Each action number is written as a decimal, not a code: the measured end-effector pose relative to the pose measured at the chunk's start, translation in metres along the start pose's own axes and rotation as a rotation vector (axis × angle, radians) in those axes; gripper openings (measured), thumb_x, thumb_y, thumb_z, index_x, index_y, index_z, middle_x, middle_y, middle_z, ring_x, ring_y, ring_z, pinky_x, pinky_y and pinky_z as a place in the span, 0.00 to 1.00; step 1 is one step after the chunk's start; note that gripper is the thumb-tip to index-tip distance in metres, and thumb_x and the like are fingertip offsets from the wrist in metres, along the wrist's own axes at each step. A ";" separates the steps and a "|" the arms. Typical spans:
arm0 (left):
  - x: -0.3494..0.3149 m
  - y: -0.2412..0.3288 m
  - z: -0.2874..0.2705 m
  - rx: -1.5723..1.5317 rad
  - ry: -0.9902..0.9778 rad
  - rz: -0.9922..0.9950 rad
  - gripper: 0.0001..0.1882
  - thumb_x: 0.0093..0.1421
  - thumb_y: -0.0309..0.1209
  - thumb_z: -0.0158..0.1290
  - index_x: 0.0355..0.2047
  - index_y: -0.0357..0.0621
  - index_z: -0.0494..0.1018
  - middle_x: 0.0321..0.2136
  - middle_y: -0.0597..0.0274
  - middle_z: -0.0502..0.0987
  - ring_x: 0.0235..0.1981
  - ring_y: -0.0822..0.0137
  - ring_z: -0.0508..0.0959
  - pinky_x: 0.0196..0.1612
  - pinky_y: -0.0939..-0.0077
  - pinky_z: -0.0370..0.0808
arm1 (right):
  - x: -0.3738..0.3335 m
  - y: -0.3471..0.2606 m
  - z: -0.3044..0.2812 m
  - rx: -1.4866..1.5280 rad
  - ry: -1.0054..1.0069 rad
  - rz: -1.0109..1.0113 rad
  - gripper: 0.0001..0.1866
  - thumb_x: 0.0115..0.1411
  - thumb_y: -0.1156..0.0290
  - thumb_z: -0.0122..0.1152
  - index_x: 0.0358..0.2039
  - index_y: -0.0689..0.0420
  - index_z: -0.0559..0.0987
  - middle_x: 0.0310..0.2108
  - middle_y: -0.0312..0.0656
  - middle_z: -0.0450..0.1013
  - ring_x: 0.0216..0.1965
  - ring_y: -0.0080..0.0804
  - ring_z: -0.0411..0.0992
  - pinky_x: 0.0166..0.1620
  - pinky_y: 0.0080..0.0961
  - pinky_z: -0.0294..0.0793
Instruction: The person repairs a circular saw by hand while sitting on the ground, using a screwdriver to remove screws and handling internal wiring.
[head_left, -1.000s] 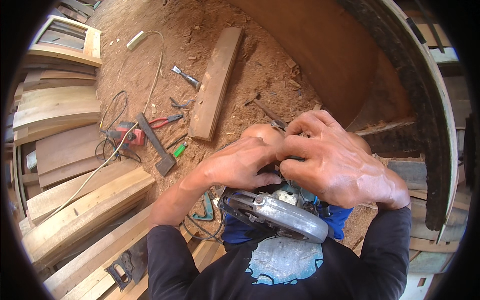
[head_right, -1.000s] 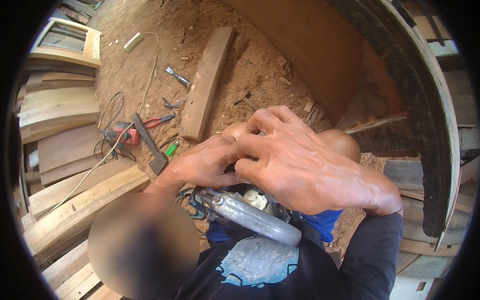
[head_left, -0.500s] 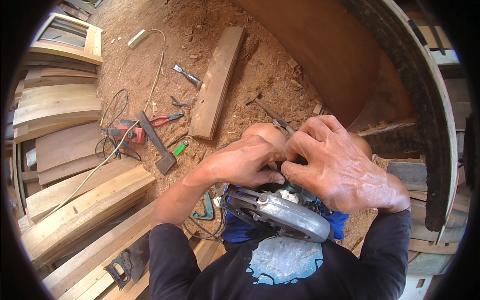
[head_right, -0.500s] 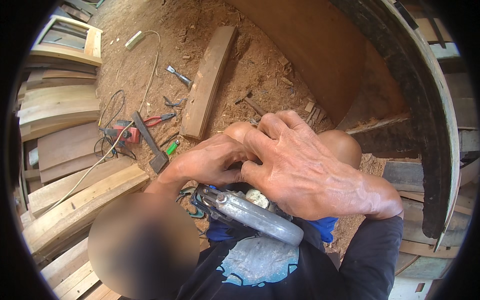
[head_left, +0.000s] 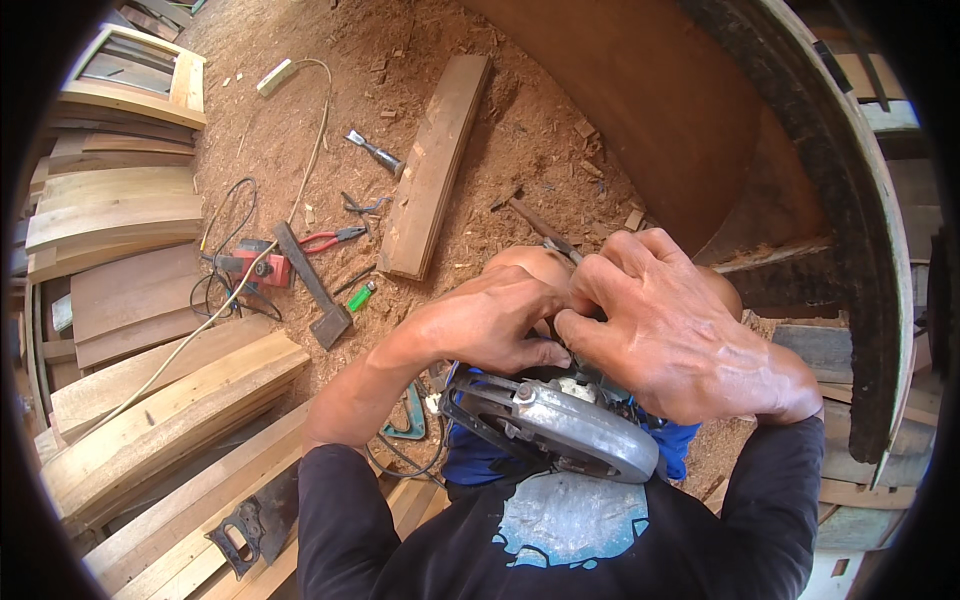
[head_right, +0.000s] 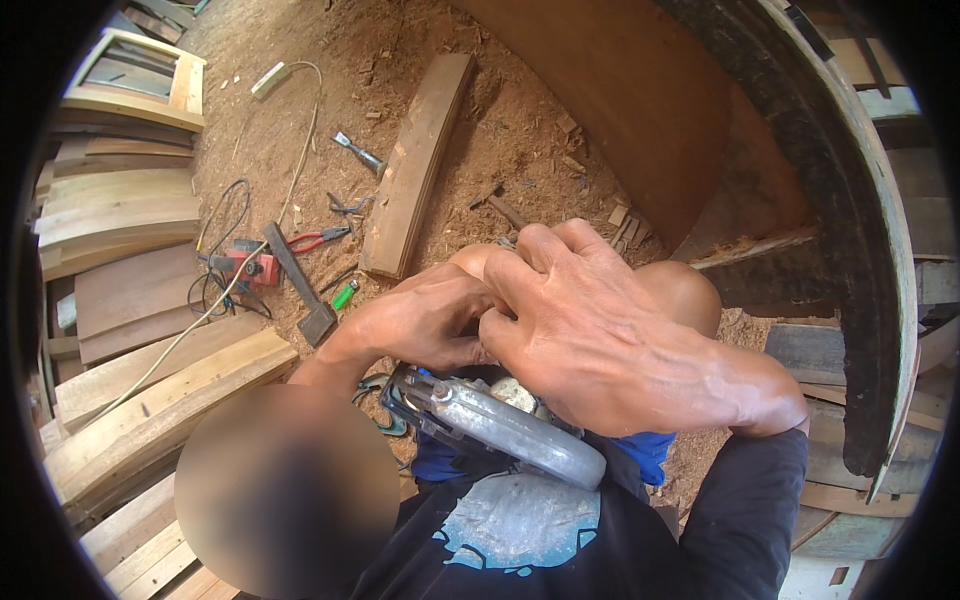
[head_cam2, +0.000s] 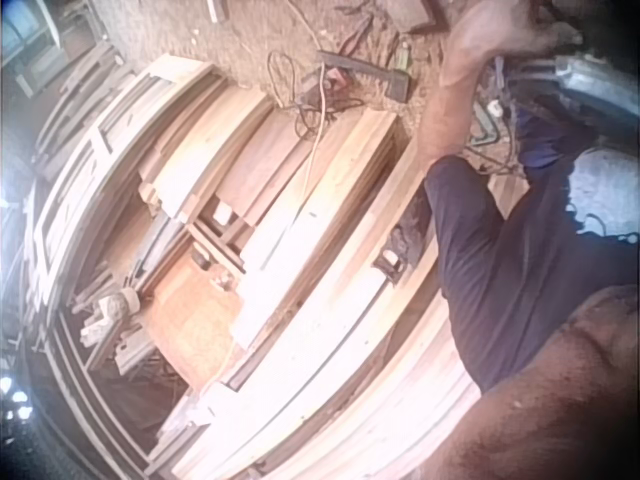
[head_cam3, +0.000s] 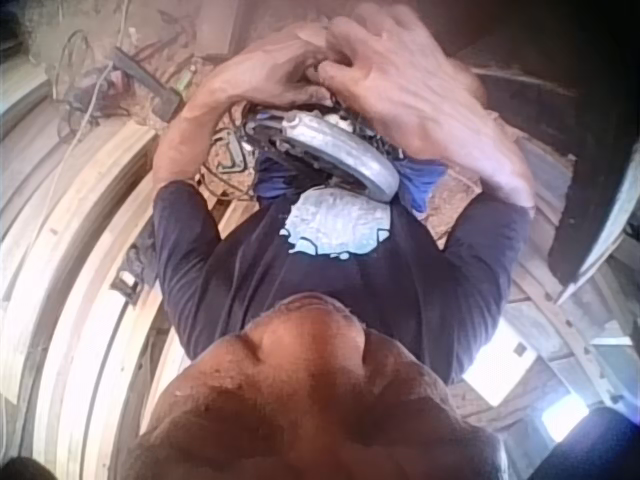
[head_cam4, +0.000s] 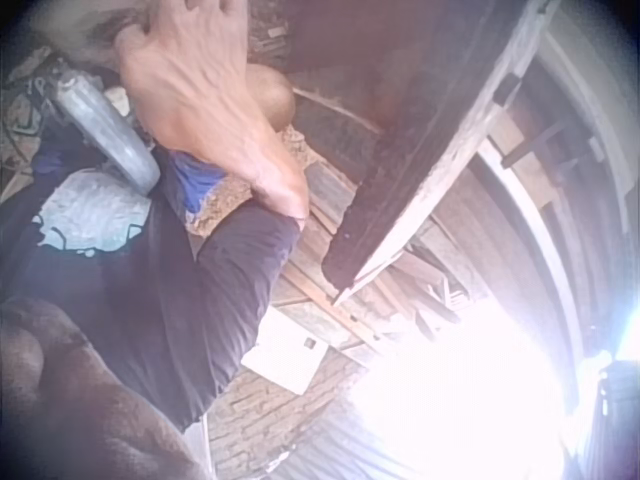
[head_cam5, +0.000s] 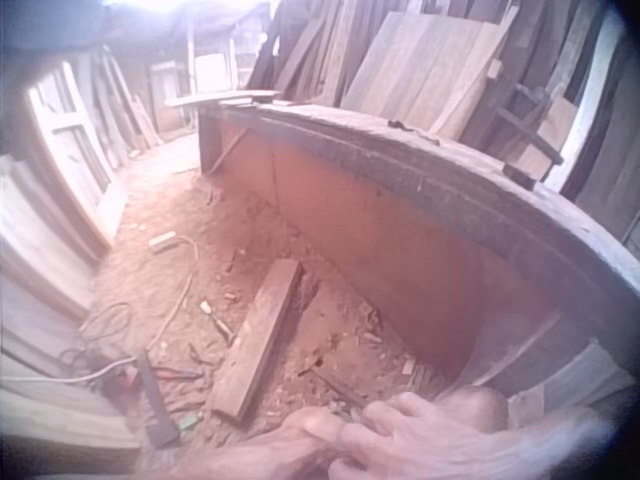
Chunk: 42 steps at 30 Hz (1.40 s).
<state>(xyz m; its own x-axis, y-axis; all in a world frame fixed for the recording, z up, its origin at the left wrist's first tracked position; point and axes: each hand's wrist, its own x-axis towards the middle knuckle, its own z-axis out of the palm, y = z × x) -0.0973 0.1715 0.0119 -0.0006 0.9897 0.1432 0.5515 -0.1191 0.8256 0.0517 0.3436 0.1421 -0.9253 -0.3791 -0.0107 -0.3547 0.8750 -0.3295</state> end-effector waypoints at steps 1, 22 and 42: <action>-0.001 0.000 -0.001 -0.013 -0.020 -0.029 0.22 0.56 0.36 0.71 0.48 0.37 0.84 0.38 0.45 0.87 0.44 0.45 0.87 0.48 0.55 0.81 | 0.001 0.002 -0.001 -0.007 -0.039 -0.030 0.11 0.52 0.68 0.66 0.37 0.54 0.83 0.44 0.41 0.73 0.51 0.44 0.71 0.54 0.44 0.69; -0.012 -0.007 0.001 -0.140 -0.023 -0.039 0.19 0.61 0.34 0.68 0.50 0.39 0.81 0.38 0.48 0.83 0.40 0.47 0.85 0.45 0.56 0.81 | -0.003 -0.005 0.014 -0.123 0.123 -0.100 0.14 0.54 0.67 0.66 0.41 0.56 0.86 0.58 0.47 0.72 0.50 0.45 0.73 0.54 0.43 0.73; 0.010 0.007 -0.005 0.086 -0.048 -0.088 0.17 0.47 0.38 0.62 0.30 0.35 0.80 0.29 0.47 0.80 0.39 0.44 0.81 0.48 0.51 0.76 | -0.020 0.009 0.003 0.329 0.408 0.224 0.24 0.66 0.61 0.69 0.56 0.65 0.80 0.44 0.55 0.82 0.46 0.54 0.80 0.49 0.47 0.79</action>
<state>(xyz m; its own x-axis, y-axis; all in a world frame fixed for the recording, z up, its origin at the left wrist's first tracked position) -0.0972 0.1797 0.0219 -0.0133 0.9990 0.0438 0.6207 -0.0261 0.7836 0.0676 0.3576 0.1362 -0.9733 0.0090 0.2296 -0.1436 0.7564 -0.6382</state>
